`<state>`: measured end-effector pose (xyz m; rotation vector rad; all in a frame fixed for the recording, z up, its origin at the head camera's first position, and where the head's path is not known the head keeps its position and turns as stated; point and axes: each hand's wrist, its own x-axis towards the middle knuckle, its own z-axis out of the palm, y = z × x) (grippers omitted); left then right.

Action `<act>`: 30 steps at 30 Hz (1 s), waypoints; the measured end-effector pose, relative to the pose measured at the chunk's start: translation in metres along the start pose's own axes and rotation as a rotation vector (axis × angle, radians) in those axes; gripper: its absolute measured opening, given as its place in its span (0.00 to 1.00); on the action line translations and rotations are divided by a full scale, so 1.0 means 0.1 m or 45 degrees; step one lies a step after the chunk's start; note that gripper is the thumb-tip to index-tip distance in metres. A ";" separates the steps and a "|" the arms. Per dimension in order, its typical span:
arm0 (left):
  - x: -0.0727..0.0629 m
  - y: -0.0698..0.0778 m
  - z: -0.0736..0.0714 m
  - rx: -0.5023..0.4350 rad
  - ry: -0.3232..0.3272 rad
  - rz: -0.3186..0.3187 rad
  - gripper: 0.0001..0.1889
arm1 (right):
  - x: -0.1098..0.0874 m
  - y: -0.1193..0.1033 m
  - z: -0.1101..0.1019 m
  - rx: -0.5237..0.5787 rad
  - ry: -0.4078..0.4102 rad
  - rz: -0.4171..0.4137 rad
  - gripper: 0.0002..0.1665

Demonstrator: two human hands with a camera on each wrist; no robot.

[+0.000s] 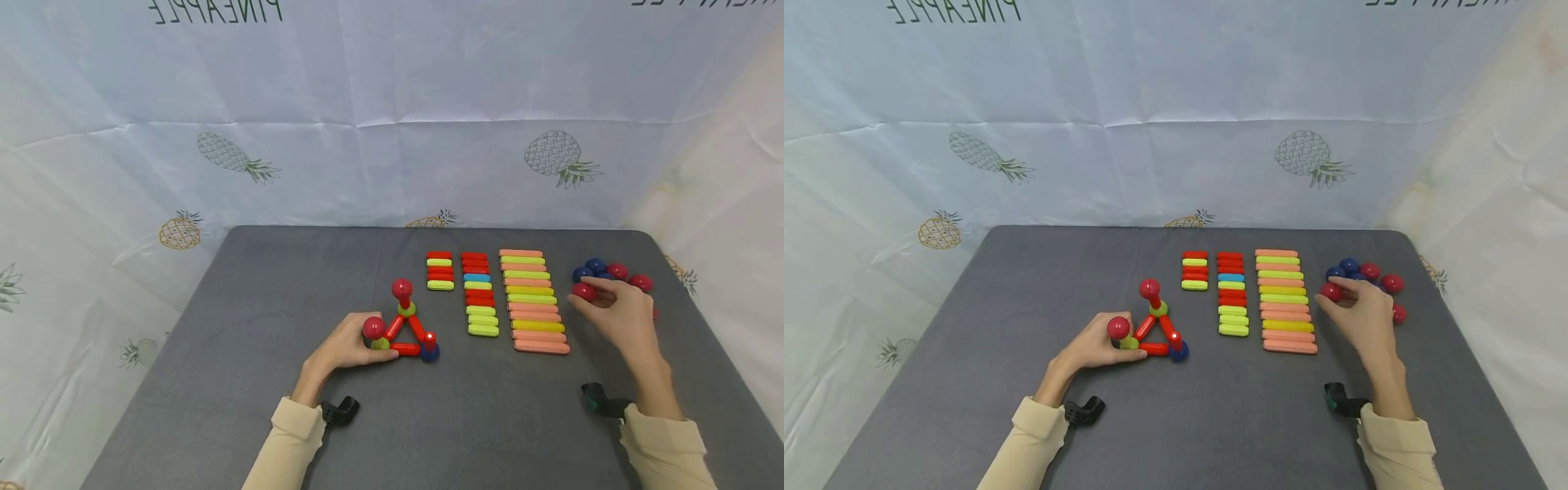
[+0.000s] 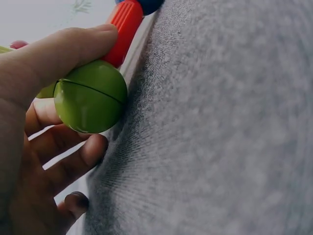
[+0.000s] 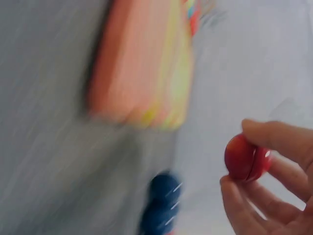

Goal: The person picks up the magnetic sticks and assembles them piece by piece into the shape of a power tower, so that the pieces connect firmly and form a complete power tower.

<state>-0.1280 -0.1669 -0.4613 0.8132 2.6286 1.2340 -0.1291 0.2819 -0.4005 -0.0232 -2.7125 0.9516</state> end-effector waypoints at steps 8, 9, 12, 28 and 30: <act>-0.01 -0.01 0.02 0.013 0.022 -0.009 0.19 | -0.08 -0.77 0.23 0.335 0.019 -0.248 0.23; -0.01 0.00 0.02 0.010 0.023 -0.011 0.19 | -0.10 -0.86 0.27 0.374 -0.003 -0.275 0.23; -0.01 0.00 0.02 0.004 0.025 -0.022 0.19 | -0.17 -1.11 0.41 0.473 -0.102 -0.350 0.23; 0.00 0.00 0.04 -0.002 0.024 -0.048 0.17 | -0.48 -1.54 0.90 0.650 -0.473 -0.499 0.22; -0.01 0.00 0.03 0.001 0.026 -0.048 0.17 | -0.49 -1.53 0.93 0.630 -0.471 -0.490 0.22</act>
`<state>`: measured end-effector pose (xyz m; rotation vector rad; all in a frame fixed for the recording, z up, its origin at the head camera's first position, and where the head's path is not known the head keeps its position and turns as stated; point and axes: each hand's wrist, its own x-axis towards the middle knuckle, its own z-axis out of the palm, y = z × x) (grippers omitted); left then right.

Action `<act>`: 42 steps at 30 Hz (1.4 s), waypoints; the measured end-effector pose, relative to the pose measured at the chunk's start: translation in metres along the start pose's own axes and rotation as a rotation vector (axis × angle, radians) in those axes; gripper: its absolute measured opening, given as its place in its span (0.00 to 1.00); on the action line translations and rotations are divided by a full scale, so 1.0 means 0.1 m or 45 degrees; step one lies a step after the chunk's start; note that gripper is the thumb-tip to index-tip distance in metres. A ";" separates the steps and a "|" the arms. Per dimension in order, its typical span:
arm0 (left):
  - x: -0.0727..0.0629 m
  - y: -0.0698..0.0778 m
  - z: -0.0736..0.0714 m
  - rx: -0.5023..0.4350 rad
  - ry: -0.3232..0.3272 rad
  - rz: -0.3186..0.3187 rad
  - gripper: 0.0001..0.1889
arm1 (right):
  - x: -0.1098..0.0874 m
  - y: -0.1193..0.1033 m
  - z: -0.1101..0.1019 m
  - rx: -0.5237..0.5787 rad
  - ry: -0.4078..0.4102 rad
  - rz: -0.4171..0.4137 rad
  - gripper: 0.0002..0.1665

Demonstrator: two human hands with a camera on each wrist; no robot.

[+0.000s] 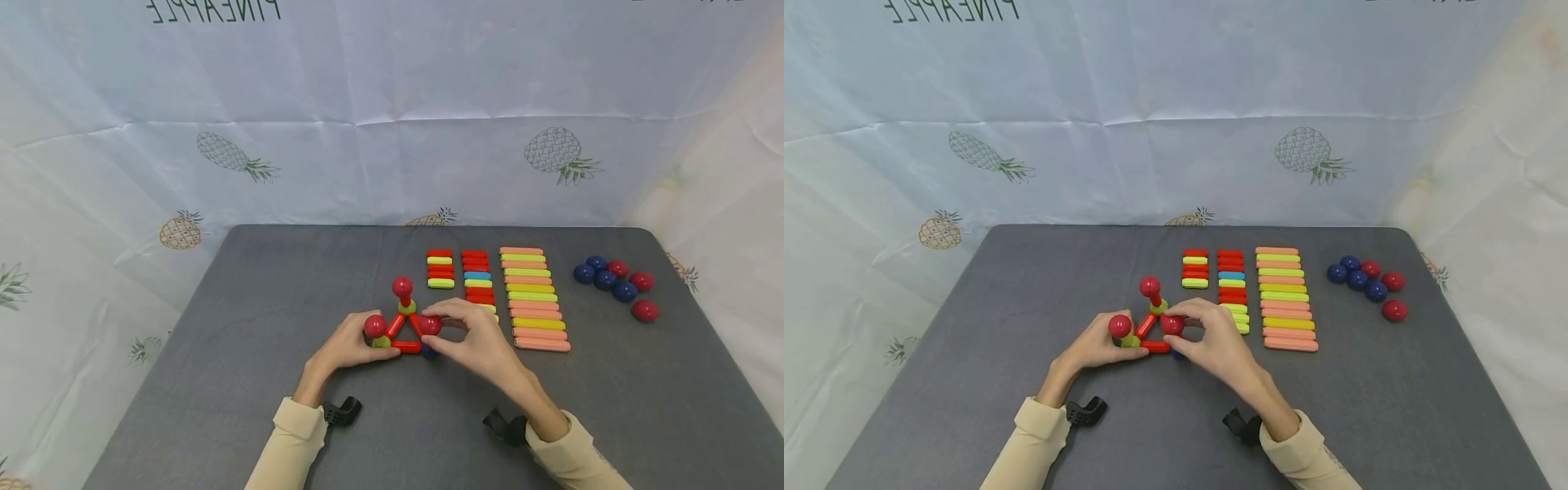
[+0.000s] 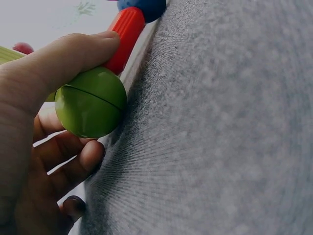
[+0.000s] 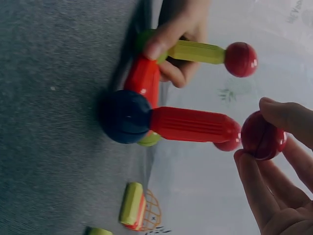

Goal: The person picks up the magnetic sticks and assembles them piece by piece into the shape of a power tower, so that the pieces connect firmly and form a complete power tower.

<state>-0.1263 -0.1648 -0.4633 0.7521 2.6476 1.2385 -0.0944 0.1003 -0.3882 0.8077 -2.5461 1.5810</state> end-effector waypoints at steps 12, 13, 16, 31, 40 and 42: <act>-0.03 -0.01 -0.01 -0.024 0.010 0.036 0.17 | -0.07 0.06 -0.10 -0.160 -0.009 0.043 0.29; -0.04 -0.01 -0.02 -0.036 0.013 0.046 0.17 | -0.10 0.08 -0.17 -0.200 -0.006 0.066 0.29; -0.09 -0.01 -0.06 -0.077 0.042 0.088 0.18 | -0.19 0.17 -0.42 -0.374 0.022 0.121 0.28; -0.21 0.00 -0.15 -0.147 0.162 0.230 0.11 | -0.53 0.66 -0.97 -0.722 -0.203 0.401 0.16; -0.22 -0.01 -0.15 -0.108 0.089 0.186 0.15 | -0.59 0.73 -0.94 -0.710 -0.209 0.411 0.19; -0.21 -0.02 -0.13 -0.085 0.049 0.169 0.18 | -0.59 0.74 -0.93 -0.720 -0.203 0.410 0.19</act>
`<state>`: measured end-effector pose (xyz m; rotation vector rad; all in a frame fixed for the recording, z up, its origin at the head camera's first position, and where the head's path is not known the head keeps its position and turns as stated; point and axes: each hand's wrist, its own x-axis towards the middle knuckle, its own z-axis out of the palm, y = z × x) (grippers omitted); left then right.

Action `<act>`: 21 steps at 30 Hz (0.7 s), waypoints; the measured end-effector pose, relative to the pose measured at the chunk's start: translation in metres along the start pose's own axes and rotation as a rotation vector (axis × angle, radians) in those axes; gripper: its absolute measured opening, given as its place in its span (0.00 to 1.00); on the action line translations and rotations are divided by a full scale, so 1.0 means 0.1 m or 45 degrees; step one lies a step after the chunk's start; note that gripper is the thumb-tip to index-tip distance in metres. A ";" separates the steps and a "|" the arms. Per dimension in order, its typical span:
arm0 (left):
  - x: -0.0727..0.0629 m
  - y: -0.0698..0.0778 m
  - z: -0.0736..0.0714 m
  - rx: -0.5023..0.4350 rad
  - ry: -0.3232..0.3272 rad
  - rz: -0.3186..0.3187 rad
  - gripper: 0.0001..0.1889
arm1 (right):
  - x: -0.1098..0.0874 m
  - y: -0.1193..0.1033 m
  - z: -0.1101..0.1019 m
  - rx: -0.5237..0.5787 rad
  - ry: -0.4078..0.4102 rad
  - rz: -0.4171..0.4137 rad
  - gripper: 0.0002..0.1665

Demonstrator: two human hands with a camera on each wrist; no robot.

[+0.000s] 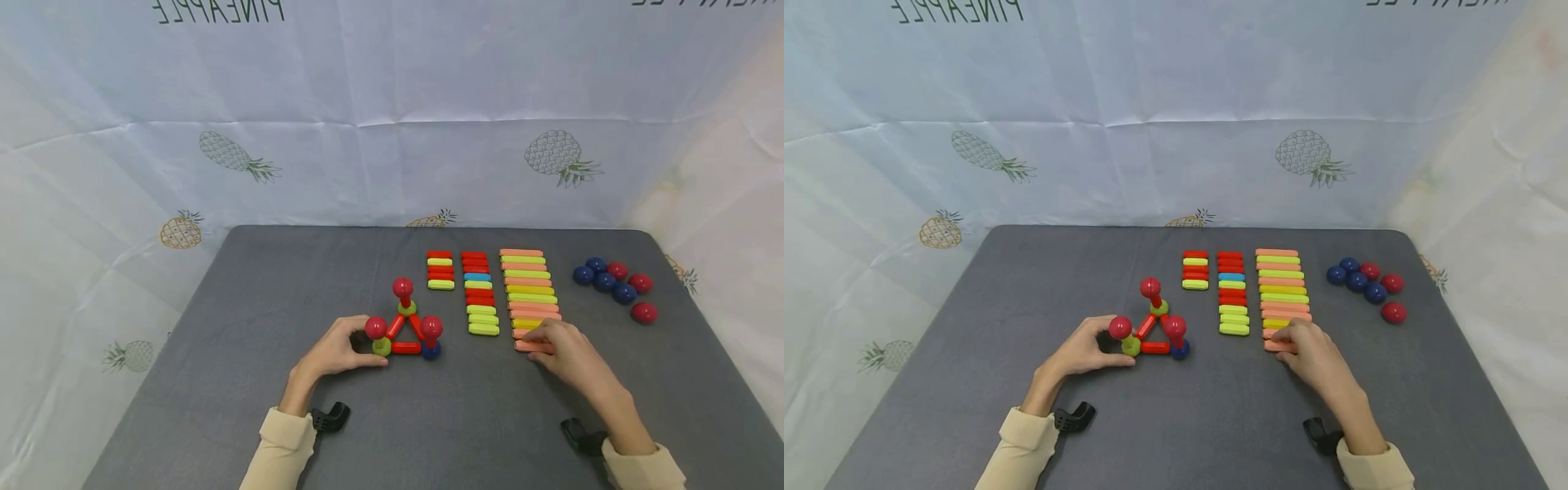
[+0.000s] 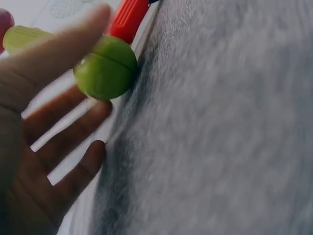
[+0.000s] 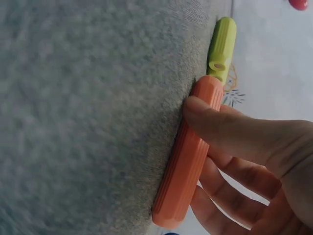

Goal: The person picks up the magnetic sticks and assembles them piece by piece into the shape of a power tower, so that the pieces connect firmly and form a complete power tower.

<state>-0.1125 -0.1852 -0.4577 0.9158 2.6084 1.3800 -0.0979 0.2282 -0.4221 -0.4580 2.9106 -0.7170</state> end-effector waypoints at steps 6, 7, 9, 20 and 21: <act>0.01 -0.01 0.05 0.042 -0.026 -0.021 0.18 | 0.00 -0.01 0.04 -0.052 0.040 -0.034 0.14; 0.01 -0.01 0.06 0.042 -0.020 -0.027 0.18 | 0.00 -0.01 0.04 -0.057 0.040 -0.039 0.14; 0.01 0.00 0.08 0.055 0.003 -0.038 0.18 | 0.00 0.00 0.05 -0.062 0.036 -0.055 0.14; 0.01 0.02 0.17 0.128 0.124 -0.116 0.18 | -0.01 -0.22 0.08 -0.045 0.212 -0.279 0.12; 0.01 0.02 0.17 0.132 0.121 -0.105 0.18 | 0.00 -0.27 0.08 -0.022 0.241 -0.322 0.13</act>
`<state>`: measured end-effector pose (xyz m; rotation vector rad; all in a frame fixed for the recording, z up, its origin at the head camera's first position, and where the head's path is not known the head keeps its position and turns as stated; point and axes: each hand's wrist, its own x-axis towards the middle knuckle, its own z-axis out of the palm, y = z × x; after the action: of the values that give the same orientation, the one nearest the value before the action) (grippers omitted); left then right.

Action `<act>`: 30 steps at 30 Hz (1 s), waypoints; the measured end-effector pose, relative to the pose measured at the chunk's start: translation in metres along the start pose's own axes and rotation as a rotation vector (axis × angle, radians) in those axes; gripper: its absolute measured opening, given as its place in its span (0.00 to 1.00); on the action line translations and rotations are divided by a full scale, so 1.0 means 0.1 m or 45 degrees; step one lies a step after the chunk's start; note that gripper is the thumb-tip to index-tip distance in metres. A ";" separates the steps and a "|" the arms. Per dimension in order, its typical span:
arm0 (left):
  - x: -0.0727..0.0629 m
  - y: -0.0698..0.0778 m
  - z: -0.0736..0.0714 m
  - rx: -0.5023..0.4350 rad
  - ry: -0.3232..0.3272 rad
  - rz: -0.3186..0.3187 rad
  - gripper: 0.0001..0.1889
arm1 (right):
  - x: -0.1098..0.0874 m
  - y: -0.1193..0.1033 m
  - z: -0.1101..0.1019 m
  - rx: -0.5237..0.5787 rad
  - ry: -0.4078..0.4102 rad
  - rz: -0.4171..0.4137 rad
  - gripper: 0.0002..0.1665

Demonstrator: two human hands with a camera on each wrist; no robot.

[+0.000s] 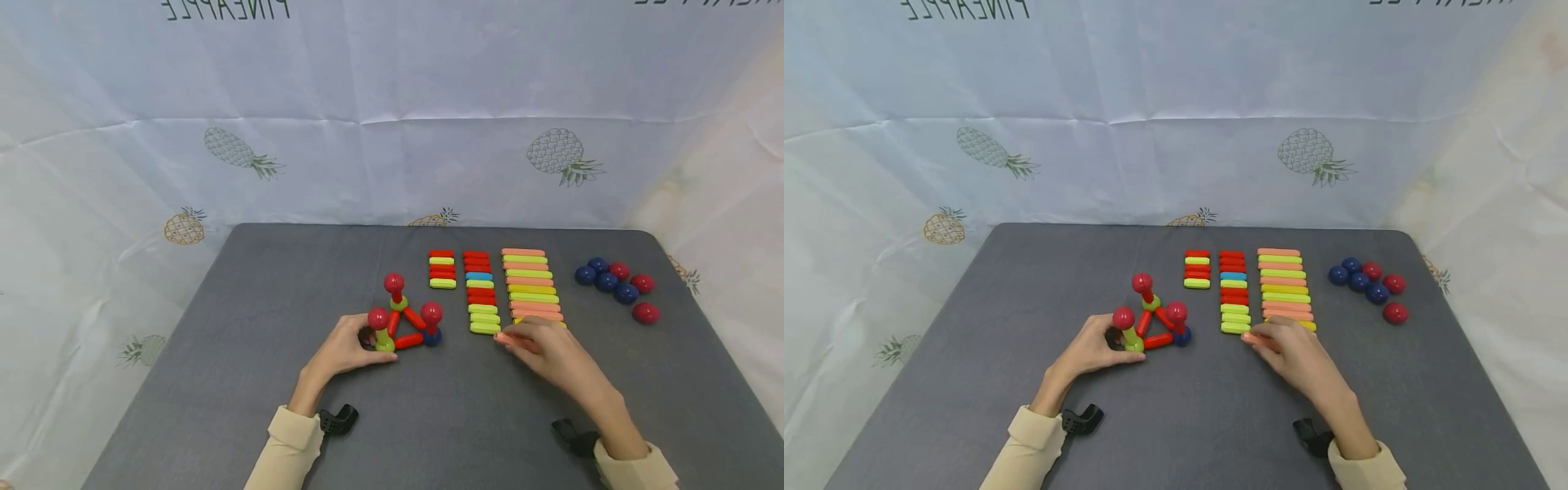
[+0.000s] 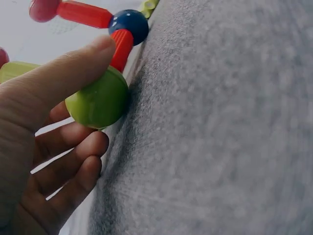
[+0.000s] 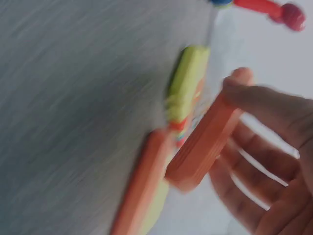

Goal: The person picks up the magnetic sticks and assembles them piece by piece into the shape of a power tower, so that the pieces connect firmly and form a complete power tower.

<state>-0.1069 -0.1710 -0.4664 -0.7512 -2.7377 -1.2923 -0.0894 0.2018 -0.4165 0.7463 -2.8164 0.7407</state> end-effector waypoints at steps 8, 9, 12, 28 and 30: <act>0.01 0.06 0.00 0.117 0.001 0.131 0.22 | 0.21 -0.40 0.14 0.201 0.171 -0.286 0.19; 0.01 0.07 0.01 0.142 0.002 0.151 0.21 | 0.23 -0.44 0.17 0.215 0.169 -0.301 0.19; 0.01 0.11 0.02 0.213 0.010 0.195 0.18 | 0.29 -0.55 0.24 0.253 0.154 -0.317 0.17; 0.02 0.06 0.00 -0.011 0.037 0.281 0.12 | 0.49 -0.86 0.60 0.186 0.360 -0.562 0.23; 0.03 0.05 0.00 -0.022 0.048 0.305 0.11 | 0.50 -0.89 0.63 0.161 0.397 -0.589 0.24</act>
<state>-0.1073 -0.1674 -0.4623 -1.0083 -2.5159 -1.2662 -0.0887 0.0820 -0.4212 1.1368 -2.2178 0.8629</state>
